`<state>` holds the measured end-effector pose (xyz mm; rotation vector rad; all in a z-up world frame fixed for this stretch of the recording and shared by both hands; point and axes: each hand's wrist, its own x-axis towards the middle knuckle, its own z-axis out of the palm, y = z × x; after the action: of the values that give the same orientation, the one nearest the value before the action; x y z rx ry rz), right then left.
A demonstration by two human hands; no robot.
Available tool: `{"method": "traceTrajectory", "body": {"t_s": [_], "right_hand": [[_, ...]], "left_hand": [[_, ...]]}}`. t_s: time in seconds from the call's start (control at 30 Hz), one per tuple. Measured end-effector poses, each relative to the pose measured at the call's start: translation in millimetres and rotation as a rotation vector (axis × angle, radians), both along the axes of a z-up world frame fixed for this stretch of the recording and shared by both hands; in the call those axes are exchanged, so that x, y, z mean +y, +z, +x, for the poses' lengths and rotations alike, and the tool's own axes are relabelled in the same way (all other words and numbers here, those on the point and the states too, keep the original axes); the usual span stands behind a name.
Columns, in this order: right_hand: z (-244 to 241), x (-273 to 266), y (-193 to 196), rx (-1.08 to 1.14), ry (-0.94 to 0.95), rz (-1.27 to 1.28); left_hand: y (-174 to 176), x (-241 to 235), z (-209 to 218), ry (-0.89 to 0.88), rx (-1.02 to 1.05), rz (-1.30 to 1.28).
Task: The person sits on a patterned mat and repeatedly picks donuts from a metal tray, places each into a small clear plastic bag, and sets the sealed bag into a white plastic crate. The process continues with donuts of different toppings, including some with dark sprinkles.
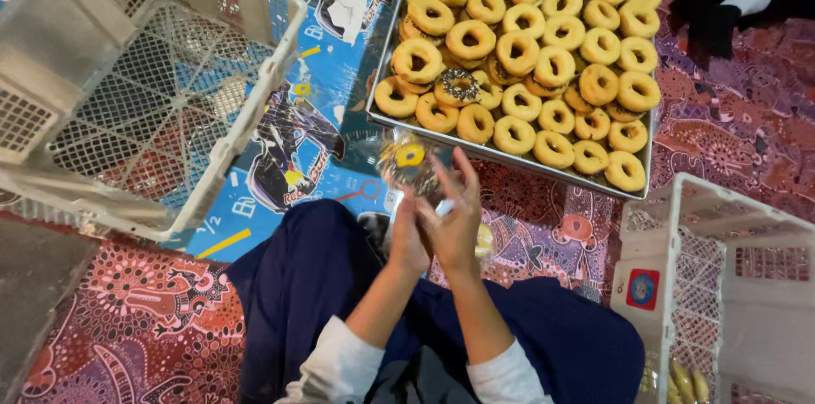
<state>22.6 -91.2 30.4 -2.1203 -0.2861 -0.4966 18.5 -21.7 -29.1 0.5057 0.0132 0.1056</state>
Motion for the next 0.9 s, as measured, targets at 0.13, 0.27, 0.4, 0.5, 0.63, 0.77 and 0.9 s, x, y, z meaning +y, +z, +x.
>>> {"method": "traceTrajectory", "body": {"t_s": [0.13, 0.27, 0.4, 0.5, 0.63, 0.77, 0.9], "right_hand": [[5, -15, 1, 0.136, 0.029, 0.060], [-14, -19, 2, 0.446, 0.376, 0.391], [-23, -9, 17, 0.450, 0.363, -0.299], [-45, 8, 24, 0.365, 0.364, -0.267], [-75, 33, 25, 0.106, 0.602, -0.070], [-70, 45, 20, 0.141, 0.556, -0.353], [-67, 41, 9, -0.165, 0.601, -0.171]], "left_hand": [[14, 34, -33, 0.480, -0.368, 1.270], [20, 80, -50, 0.520, -0.591, 1.697], [25, 93, -85, 0.610, -0.302, 1.477], [20, 102, -116, 0.448, 0.126, 1.130], [0, 117, -131, 0.332, 0.308, 0.745], [-14, 119, -130, 0.355, 0.315, 0.751], [-18, 108, -132, 0.385, 0.338, 0.820]]}}
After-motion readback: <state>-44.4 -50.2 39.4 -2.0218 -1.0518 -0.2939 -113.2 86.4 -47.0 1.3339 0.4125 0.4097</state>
